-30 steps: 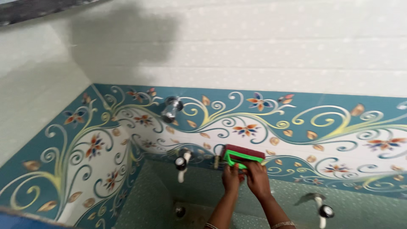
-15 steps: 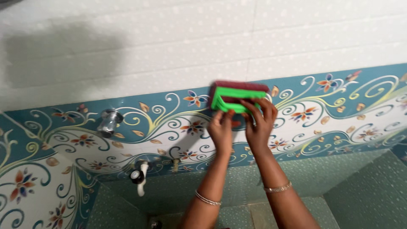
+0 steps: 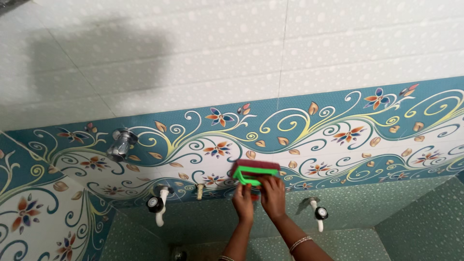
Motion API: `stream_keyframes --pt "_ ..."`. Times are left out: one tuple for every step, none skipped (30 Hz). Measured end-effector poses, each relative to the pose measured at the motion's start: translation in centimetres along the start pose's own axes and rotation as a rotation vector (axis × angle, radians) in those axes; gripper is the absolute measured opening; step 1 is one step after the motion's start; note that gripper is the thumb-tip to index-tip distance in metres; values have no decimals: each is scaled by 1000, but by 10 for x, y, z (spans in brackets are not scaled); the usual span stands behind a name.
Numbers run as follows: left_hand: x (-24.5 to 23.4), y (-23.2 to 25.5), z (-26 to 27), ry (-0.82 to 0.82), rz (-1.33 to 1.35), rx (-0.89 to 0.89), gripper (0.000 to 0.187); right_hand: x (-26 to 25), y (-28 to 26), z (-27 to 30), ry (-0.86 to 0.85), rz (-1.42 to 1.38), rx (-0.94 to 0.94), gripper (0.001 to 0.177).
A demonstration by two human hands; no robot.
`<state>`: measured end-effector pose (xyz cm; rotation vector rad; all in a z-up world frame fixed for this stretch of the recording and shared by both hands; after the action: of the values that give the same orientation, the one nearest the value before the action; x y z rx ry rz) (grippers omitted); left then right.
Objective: The person scrubs the patterned tiles on a bathroom wall using a green sponge and pours water over the surface with a pink plastic mug.
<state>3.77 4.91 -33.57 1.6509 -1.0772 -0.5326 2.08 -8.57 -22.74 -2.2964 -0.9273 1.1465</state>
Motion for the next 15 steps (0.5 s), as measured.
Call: stream_keyframes --pt "2 -24 8 -69 -49 -64 28 4 17 12 36 0 46 33" --pt "4 -39 14 -68 -52 -66 28 7 32 21 33 -2 48 33" --pt "11 -55 20 -117 -41 -154 26 7 48 27 42 6 113 30" --pt "20 -64 26 -165 -29 -243 24 7 61 30 52 13 177 28" --pt "28 -64 30 -173 -30 -244 24 5 69 30 56 15 183 28" --pt "38 -58 32 -186 -44 -215 24 -1 77 27 83 9 215 27" --pt "51 -48 32 -204 -55 -186 24 -9 84 22 112 7 248 27" --pt "64 -37 31 -215 -54 -188 24 -16 86 16 119 12 255 27" --pt "80 -23 27 -237 13 -163 22 -27 88 11 192 -9 285 30" --pt "96 -7 24 -258 80 -140 21 -40 88 5 266 -30 314 34" --pt "111 9 21 -270 82 -143 21 -52 86 -6 273 -24 321 34" --pt "128 30 17 -282 166 -105 20 -69 80 -18 339 -50 293 37" --pt "144 53 11 -294 253 -65 19 -88 72 -33 407 -75 262 40" --pt "159 74 5 -299 303 -79 18 -105 63 -48 445 -56 254 42" --pt "175 97 1 -301 355 -94 17 -125 52 -63 481 -34 244 44"
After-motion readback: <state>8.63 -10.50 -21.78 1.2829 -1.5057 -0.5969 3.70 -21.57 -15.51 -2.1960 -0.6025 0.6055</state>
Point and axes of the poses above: each hand's wrist, its own z-axis away from the middle knuckle, its own x-axis out of the palm, y = z × x, the point moved 6 cm from there along -z, towards the middle knuckle, and after that the axes turned 15 degrees about x, right-handed, at the moved point
